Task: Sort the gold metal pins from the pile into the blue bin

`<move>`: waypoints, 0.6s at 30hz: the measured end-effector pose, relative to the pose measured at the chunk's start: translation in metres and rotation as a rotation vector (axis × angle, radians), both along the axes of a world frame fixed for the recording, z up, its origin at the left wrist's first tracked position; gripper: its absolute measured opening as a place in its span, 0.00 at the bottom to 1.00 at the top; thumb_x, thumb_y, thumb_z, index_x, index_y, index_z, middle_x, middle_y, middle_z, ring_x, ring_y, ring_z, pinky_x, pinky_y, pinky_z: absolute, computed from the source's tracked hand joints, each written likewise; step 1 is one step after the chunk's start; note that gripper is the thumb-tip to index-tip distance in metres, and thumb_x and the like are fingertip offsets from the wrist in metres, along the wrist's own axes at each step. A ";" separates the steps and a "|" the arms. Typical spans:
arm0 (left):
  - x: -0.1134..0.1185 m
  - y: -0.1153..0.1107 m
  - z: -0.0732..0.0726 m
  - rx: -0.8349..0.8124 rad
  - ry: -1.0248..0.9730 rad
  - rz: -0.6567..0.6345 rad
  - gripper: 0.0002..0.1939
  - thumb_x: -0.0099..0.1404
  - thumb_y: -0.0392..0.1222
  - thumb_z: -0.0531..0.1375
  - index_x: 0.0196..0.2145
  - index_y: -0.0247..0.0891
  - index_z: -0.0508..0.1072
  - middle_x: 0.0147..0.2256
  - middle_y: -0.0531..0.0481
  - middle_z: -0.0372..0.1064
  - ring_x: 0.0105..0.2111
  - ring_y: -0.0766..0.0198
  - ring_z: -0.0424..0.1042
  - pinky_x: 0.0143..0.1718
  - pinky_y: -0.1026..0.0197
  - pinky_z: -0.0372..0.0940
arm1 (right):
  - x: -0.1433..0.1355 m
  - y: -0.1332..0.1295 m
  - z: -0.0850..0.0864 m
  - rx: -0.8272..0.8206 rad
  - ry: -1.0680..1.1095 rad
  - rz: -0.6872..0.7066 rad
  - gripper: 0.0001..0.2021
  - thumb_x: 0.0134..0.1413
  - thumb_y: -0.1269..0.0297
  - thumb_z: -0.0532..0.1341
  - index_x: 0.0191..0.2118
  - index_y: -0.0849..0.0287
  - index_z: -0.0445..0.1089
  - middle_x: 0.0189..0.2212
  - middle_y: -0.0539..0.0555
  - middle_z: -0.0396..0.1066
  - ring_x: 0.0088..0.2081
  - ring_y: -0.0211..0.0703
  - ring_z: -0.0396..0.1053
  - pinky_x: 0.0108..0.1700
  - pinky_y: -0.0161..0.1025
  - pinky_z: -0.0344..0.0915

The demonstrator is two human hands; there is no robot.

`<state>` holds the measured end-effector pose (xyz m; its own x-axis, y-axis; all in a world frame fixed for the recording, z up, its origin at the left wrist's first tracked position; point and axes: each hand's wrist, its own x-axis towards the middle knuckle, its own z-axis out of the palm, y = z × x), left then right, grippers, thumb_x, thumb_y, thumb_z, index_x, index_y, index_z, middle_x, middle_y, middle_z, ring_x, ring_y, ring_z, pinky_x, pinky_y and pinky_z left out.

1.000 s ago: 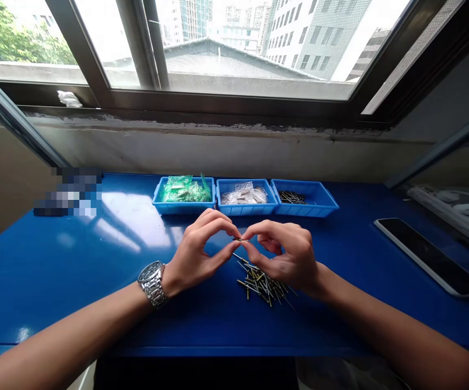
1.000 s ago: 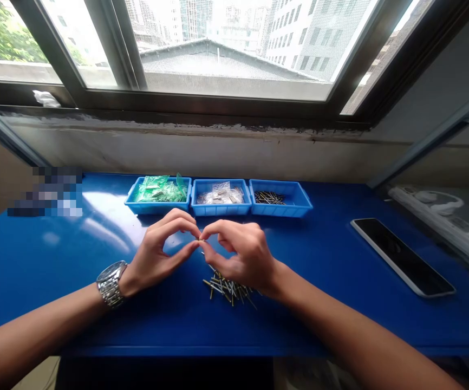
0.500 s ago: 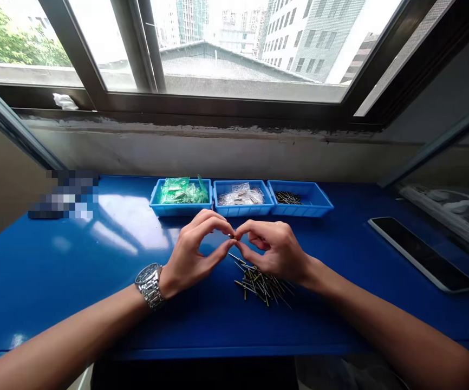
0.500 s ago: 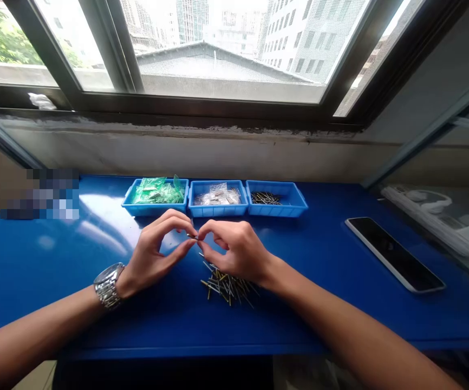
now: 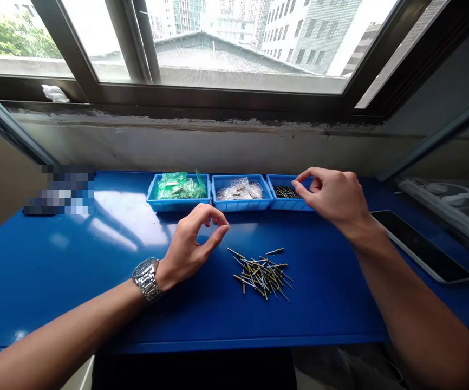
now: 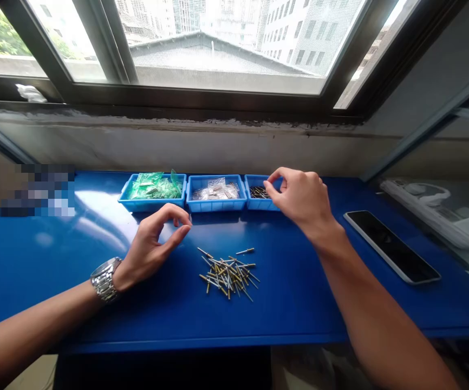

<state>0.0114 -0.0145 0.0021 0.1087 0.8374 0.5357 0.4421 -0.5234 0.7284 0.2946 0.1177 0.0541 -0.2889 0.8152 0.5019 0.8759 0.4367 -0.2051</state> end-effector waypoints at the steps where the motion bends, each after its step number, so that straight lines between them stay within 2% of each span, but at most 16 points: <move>1: 0.000 0.000 0.000 0.002 0.003 -0.005 0.06 0.73 0.42 0.60 0.38 0.37 0.73 0.37 0.47 0.73 0.38 0.61 0.69 0.39 0.56 0.66 | -0.001 -0.003 0.002 -0.034 0.021 0.058 0.10 0.59 0.55 0.65 0.34 0.57 0.77 0.18 0.48 0.62 0.21 0.36 0.59 0.26 0.38 0.54; 3: 0.000 0.000 0.000 -0.001 0.007 -0.013 0.07 0.73 0.43 0.61 0.38 0.38 0.74 0.37 0.47 0.73 0.37 0.61 0.69 0.39 0.57 0.66 | -0.006 -0.011 0.004 -0.192 0.045 0.257 0.11 0.59 0.55 0.65 0.34 0.57 0.77 0.17 0.47 0.61 0.20 0.35 0.57 0.24 0.37 0.53; 6: -0.001 0.000 0.001 -0.007 0.006 -0.023 0.07 0.73 0.43 0.60 0.38 0.37 0.74 0.36 0.47 0.74 0.38 0.60 0.69 0.39 0.56 0.66 | -0.011 -0.021 0.005 -0.546 -0.047 0.567 0.11 0.59 0.54 0.66 0.34 0.56 0.78 0.18 0.46 0.61 0.20 0.33 0.56 0.21 0.34 0.53; 8: -0.001 -0.001 0.002 -0.012 0.005 -0.030 0.09 0.74 0.42 0.58 0.37 0.37 0.75 0.36 0.47 0.74 0.38 0.60 0.69 0.40 0.56 0.66 | -0.013 -0.026 0.003 -0.704 -0.153 0.667 0.10 0.57 0.54 0.67 0.34 0.55 0.79 0.20 0.46 0.64 0.20 0.33 0.58 0.20 0.33 0.54; 11: -0.001 -0.001 0.003 -0.035 -0.004 -0.030 0.11 0.76 0.42 0.56 0.37 0.37 0.75 0.36 0.47 0.73 0.37 0.60 0.69 0.40 0.56 0.65 | -0.016 -0.030 -0.003 -0.778 -0.227 0.703 0.07 0.54 0.57 0.69 0.32 0.53 0.79 0.21 0.47 0.67 0.19 0.33 0.59 0.20 0.32 0.54; 14: -0.001 -0.001 0.003 -0.063 -0.007 -0.025 0.11 0.76 0.42 0.55 0.38 0.37 0.75 0.37 0.47 0.73 0.37 0.60 0.69 0.39 0.57 0.66 | -0.021 -0.034 -0.008 -0.736 -0.238 0.701 0.05 0.51 0.59 0.71 0.31 0.53 0.79 0.22 0.48 0.69 0.19 0.34 0.61 0.19 0.33 0.52; 18: -0.001 -0.001 0.003 -0.079 -0.006 -0.028 0.11 0.76 0.42 0.55 0.38 0.37 0.75 0.37 0.47 0.73 0.37 0.60 0.69 0.39 0.57 0.66 | -0.028 -0.040 -0.011 -0.705 -0.290 0.694 0.04 0.53 0.63 0.67 0.28 0.53 0.78 0.22 0.48 0.70 0.20 0.35 0.64 0.20 0.34 0.52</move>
<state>0.0106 -0.0156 0.0050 0.1298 0.8737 0.4688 0.4237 -0.4763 0.7705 0.2665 0.0781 0.0428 -0.8421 0.5047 -0.1900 0.5334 0.7275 -0.4316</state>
